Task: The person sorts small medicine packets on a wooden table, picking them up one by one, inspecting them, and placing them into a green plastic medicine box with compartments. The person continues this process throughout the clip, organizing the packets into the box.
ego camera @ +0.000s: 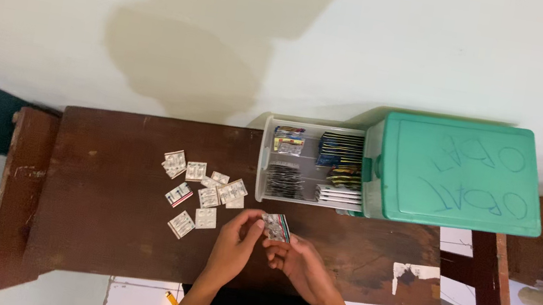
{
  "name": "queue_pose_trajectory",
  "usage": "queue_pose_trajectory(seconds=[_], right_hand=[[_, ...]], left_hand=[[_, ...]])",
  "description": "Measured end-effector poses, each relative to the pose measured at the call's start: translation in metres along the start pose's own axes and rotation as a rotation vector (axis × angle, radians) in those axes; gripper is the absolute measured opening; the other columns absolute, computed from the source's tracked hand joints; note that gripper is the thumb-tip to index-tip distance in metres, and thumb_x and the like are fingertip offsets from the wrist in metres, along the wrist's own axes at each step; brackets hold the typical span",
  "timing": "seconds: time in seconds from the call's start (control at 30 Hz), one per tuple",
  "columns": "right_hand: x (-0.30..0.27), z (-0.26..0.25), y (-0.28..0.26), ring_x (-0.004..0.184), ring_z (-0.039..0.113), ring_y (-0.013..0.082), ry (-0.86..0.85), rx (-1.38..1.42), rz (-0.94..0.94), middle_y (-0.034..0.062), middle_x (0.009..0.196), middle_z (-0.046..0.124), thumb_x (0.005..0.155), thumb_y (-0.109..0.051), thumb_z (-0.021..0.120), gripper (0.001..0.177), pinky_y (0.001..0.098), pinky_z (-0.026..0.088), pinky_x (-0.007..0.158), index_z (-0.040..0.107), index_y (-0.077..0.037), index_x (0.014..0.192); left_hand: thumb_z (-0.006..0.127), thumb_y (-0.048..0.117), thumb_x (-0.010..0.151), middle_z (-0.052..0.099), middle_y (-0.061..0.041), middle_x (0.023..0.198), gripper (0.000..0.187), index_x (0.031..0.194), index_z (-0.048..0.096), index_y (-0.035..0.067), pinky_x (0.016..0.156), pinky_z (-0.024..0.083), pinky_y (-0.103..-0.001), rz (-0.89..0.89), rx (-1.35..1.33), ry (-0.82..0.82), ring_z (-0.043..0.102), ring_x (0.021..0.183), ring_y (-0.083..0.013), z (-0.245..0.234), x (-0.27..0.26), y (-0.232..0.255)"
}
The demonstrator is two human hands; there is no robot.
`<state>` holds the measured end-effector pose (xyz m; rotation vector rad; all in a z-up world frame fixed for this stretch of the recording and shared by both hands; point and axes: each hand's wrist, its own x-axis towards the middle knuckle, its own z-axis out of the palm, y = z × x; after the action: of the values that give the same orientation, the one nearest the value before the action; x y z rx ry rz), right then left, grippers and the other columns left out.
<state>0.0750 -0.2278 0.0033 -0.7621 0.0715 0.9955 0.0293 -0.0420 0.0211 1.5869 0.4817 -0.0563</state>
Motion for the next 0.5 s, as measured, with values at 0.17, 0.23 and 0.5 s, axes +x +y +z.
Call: queue_pose_trajectory(seconds=[0.17, 0.23, 0.5], right_hand=[[0.020, 0.000, 0.012, 0.096, 0.063, 0.0173, 0.048, -0.132, 0.192, 0.0115, 0.117, 0.073, 0.099, -0.039, 0.058, 0.046, 0.0343, 0.051, 0.083, 0.063, -0.003, 0.127], [0.035, -0.003, 0.024, 0.096, 0.064, 0.0166, 0.077, -0.223, 0.253, 0.0106, 0.117, 0.073, 0.099, -0.037, 0.057, 0.043, 0.0335, 0.052, 0.084, 0.063, -0.004, 0.127], [0.116, -0.029, 0.091, 0.096, 0.065, 0.0155, 0.292, -0.149, 0.366, 0.0075, 0.112, 0.071, 0.097, -0.039, 0.058, 0.043, 0.0328, 0.053, 0.087, 0.067, -0.005, 0.123]], left_hand=[[0.061, 0.023, 0.101, 0.070, -0.003, 0.088, 0.025, 0.115, 0.071, 0.005, 0.073, 0.050, -0.028, -0.048, 0.016, 0.106, 0.061, 0.079, -0.0103, -0.024, -0.006, -0.037], [0.061, 0.022, 0.101, 0.071, -0.002, 0.092, 0.025, 0.118, 0.069, 0.006, 0.076, 0.052, -0.027, -0.038, -0.035, 0.155, 0.064, 0.083, -0.0096, -0.039, -0.010, -0.055], [0.059, 0.019, 0.099, 0.073, -0.006, 0.106, 0.034, 0.132, 0.060, 0.010, 0.081, 0.054, -0.031, -0.119, -0.281, 0.259, 0.069, 0.092, -0.0161, -0.093, -0.010, -0.132]])
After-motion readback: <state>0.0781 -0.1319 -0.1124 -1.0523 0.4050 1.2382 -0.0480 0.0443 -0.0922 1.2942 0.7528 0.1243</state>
